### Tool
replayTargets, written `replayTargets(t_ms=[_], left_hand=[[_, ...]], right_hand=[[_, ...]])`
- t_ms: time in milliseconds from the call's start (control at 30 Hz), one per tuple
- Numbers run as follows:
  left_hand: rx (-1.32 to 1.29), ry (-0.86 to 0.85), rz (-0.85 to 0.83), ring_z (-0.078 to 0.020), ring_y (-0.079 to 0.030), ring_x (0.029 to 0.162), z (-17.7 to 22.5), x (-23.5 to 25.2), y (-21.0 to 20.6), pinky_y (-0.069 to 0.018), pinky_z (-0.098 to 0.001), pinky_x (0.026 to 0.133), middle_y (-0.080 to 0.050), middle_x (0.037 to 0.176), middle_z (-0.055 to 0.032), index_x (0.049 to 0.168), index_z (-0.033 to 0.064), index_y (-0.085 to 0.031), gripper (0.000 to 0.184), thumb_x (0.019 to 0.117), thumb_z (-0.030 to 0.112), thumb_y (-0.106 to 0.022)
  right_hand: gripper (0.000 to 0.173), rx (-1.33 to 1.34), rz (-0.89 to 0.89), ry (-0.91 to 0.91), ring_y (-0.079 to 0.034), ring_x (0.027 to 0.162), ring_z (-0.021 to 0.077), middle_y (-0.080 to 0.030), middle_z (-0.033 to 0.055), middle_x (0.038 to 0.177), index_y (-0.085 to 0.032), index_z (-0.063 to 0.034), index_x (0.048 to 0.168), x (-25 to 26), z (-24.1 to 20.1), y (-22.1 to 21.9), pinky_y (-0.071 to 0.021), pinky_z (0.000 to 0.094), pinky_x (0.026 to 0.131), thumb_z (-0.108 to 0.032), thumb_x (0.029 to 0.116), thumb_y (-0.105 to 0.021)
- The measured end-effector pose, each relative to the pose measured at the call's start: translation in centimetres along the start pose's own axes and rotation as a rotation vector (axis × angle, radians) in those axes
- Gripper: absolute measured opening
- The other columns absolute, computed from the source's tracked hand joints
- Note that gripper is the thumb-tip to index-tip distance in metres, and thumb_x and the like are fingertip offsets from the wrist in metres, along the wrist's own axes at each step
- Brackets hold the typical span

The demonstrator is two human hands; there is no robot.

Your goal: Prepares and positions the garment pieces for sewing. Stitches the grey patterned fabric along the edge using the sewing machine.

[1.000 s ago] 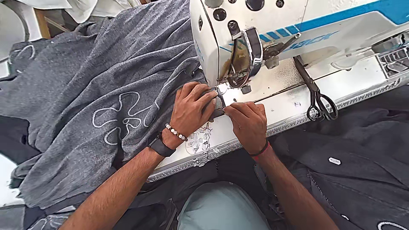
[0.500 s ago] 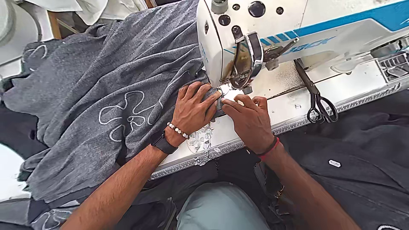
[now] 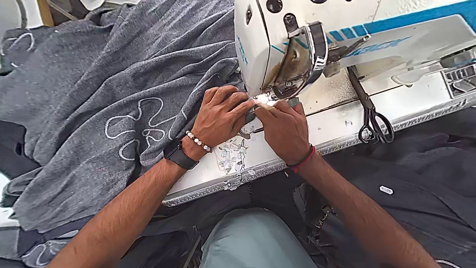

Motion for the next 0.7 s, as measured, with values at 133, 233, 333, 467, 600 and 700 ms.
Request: replayTargets(t_ms=[133,233,333,467,600,700], left_hand=[[-0.050,-0.050,-0.023,-0.0310,-0.053,0.129,-0.2,0.0,-0.1,-0.0354,-0.0507,0.109,-0.066,0.133,-0.0048,0.132,0.0284,-0.071,0.037,0.1018,0.029,-0.051],[-0.034,-0.071,-0.013,-0.0309,-0.053,0.130,-0.7,0.2,-0.3,-0.0348,-0.0504,0.109,-0.067,0.131,-0.0041,0.131,0.0308,-0.071,0.036,0.1021,0.030,-0.050],[-0.033,-0.136,0.035,-0.0299,-0.056,0.127,-1.2,0.8,0.0,-0.0357,-0.0486,0.108,-0.070,0.126,-0.0032,0.126,0.0266,-0.074,0.032,0.1022,0.026,-0.053],[-0.046,-0.149,0.054,-0.0289,-0.056,0.125,-1.9,1.1,0.2,-0.0351,-0.0478,0.107,-0.073,0.121,-0.0010,0.120,0.0252,-0.076,0.029,0.1017,0.024,-0.054],[-0.031,-0.122,0.049,-0.0296,-0.057,0.124,-2.4,1.5,0.1,-0.0354,-0.0481,0.106,-0.073,0.120,-0.0020,0.116,0.0242,-0.077,0.027,0.1021,0.024,-0.054],[-0.037,-0.139,0.048,-0.0315,-0.056,0.126,-3.4,2.1,0.0,-0.0345,-0.0509,0.108,-0.072,0.121,-0.0032,0.110,0.0218,-0.077,0.025,0.1009,0.025,-0.055]], right_hand=[[0.022,-0.027,0.002,-0.057,-0.058,0.107,0.0275,-0.068,0.0037,0.120,-0.077,-0.0242,0.110,-0.5,0.8,0.4,-0.0408,0.0463,0.081,-0.029,0.1024,-0.057],[0.026,-0.046,-0.042,-0.064,-0.057,0.108,0.0311,-0.067,0.0090,0.118,-0.077,-0.0280,0.118,-0.5,1.1,0.7,-0.0403,0.0480,0.079,-0.027,0.1011,-0.056],[0.033,-0.091,-0.086,-0.042,-0.058,0.114,0.0342,-0.067,0.0121,0.124,-0.073,-0.0290,0.128,-0.1,1.4,0.7,-0.0411,0.0509,0.080,-0.024,0.1013,-0.053],[0.034,-0.164,-0.115,-0.003,-0.060,0.104,0.0379,-0.067,0.0153,0.113,-0.070,-0.0252,0.131,0.0,1.0,0.1,-0.0403,0.0544,0.076,-0.021,0.1017,-0.053],[0.032,-0.134,-0.197,-0.066,-0.061,0.107,0.0420,-0.067,0.0177,0.123,-0.072,-0.0212,0.129,0.2,0.7,2.3,-0.0412,0.0576,0.074,-0.018,0.1015,-0.056],[0.029,-0.126,-0.106,-0.283,-0.065,0.107,0.0444,-0.065,0.0230,0.123,-0.070,-0.0065,0.121,-0.7,7.1,7.7,-0.0502,0.0637,0.080,-0.024,0.1038,-0.054]])
Point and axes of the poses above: each hand's wrist, its own x-axis towards the middle knuckle, its own y-axis out of the back of the hand, z = x × y, the point moved 5 cm from there along x, towards the middle knuckle
